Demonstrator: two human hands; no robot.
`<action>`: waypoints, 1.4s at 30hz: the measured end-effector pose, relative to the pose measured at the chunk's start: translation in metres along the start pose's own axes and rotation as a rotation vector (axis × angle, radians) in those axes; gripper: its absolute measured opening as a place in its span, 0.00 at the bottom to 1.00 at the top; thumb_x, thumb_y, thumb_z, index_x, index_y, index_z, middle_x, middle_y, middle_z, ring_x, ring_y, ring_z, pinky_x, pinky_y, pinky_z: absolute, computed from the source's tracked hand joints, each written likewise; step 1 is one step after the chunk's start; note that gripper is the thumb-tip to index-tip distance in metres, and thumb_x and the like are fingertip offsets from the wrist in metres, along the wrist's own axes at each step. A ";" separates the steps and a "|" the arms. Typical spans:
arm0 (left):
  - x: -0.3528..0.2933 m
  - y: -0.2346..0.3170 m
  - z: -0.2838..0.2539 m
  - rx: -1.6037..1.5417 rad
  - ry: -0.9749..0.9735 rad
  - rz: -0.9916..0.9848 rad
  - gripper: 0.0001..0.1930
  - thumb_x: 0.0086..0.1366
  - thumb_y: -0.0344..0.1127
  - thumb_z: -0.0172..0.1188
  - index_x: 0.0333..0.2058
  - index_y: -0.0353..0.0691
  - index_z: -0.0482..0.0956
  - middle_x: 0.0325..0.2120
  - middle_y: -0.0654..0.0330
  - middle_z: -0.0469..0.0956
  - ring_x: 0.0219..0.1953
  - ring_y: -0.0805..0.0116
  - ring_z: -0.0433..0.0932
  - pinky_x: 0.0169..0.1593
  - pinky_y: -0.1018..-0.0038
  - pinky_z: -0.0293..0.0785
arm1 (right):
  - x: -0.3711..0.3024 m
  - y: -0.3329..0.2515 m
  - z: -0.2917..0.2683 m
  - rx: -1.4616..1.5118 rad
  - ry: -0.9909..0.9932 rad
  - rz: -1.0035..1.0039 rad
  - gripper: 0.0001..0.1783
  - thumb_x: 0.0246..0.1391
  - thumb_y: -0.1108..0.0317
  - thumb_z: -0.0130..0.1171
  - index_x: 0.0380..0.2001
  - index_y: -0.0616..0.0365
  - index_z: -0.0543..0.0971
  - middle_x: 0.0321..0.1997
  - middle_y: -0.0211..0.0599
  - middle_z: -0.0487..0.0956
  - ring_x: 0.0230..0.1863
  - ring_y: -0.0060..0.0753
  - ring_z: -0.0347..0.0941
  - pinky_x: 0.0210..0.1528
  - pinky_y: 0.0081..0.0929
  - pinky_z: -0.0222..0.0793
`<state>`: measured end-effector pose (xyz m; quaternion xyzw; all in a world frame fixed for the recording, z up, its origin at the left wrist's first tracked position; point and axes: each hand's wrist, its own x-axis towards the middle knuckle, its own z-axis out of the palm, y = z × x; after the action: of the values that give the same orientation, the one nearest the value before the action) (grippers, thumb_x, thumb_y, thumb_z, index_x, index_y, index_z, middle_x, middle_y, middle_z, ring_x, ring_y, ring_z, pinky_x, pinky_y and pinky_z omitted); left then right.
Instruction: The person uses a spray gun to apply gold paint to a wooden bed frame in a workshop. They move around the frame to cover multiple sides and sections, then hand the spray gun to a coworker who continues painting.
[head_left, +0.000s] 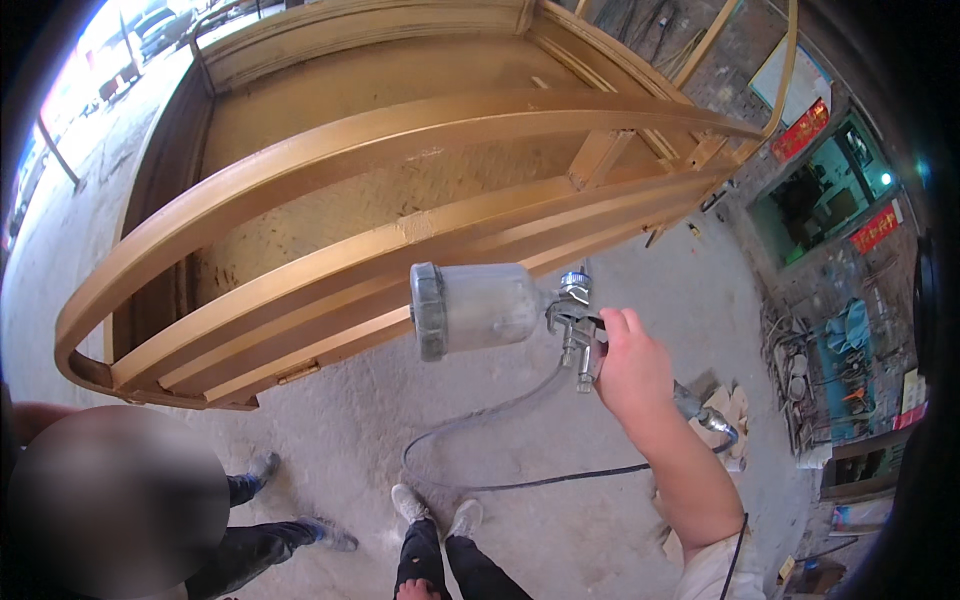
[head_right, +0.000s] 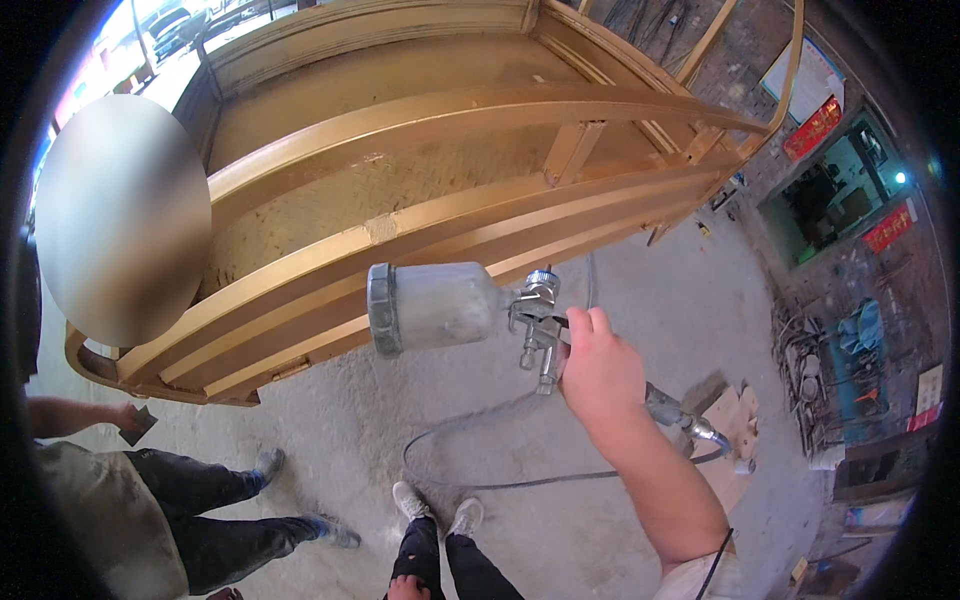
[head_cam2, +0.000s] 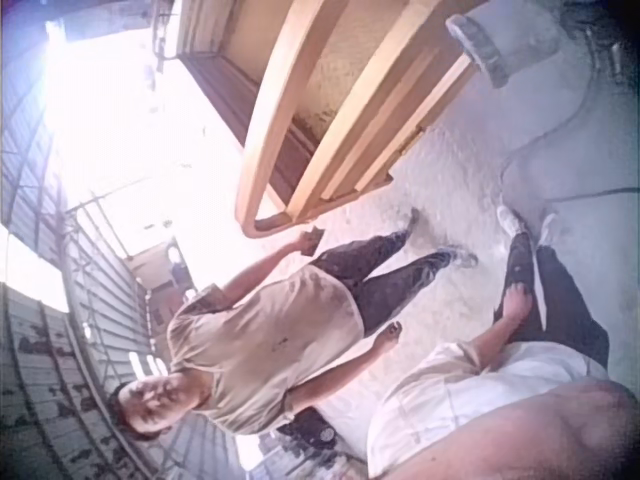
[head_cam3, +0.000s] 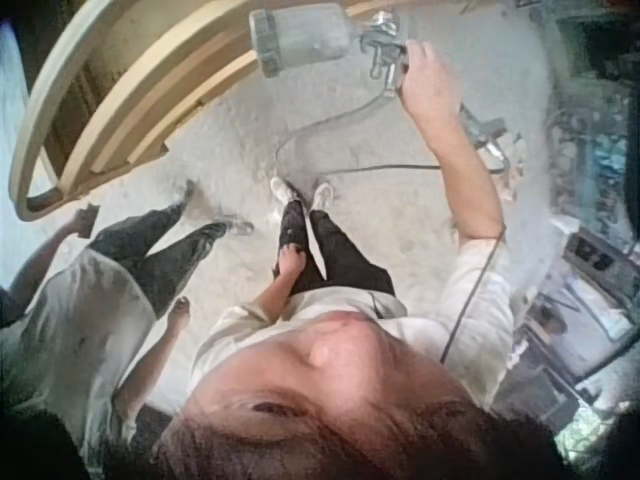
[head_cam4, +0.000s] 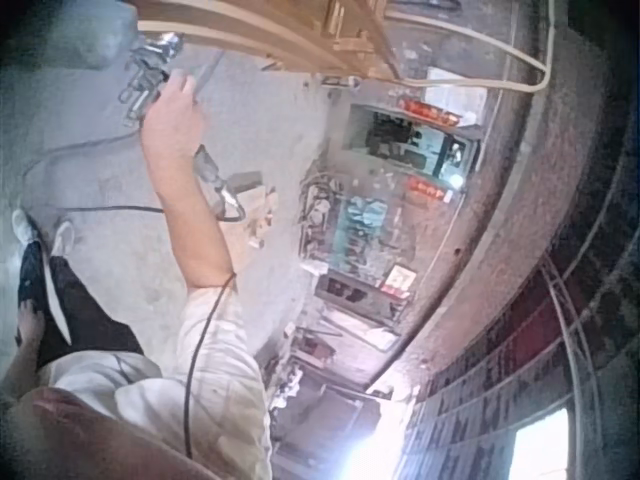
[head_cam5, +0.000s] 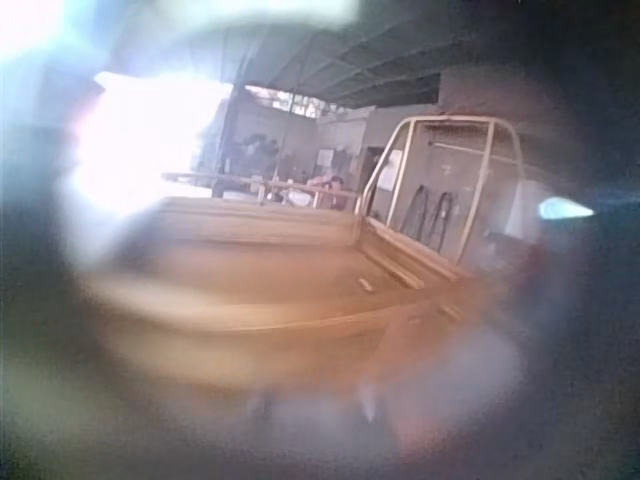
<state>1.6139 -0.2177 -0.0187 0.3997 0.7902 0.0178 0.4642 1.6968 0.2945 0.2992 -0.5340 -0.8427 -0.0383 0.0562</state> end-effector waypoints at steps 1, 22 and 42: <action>0.001 -0.002 0.000 -0.004 -0.007 0.012 0.18 0.58 0.42 0.57 0.44 0.38 0.73 0.42 0.44 0.73 0.47 0.43 0.72 0.51 0.52 0.70 | -0.002 -0.001 -0.002 0.024 0.036 0.003 0.21 0.47 0.73 0.60 0.47 0.55 0.71 0.43 0.40 0.74 0.33 0.50 0.77 0.34 0.43 0.73; 0.009 0.008 -0.011 0.014 -0.022 -0.008 0.18 0.59 0.43 0.56 0.44 0.37 0.74 0.41 0.42 0.74 0.46 0.42 0.73 0.51 0.52 0.70 | 0.030 0.004 -0.068 -0.044 0.099 -0.057 0.23 0.48 0.69 0.62 0.49 0.54 0.69 0.44 0.41 0.72 0.33 0.48 0.78 0.34 0.42 0.75; 0.017 0.017 -0.016 0.054 -0.031 0.014 0.19 0.58 0.42 0.59 0.45 0.38 0.74 0.40 0.43 0.74 0.44 0.42 0.74 0.48 0.52 0.72 | -0.113 0.015 0.050 0.367 -0.370 0.008 0.23 0.46 0.76 0.59 0.49 0.57 0.71 0.44 0.44 0.75 0.36 0.55 0.77 0.35 0.46 0.74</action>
<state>1.6077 -0.1896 -0.0149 0.4180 0.7802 -0.0065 0.4654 1.7553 0.2056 0.2340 -0.5161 -0.8294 0.2138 -0.0027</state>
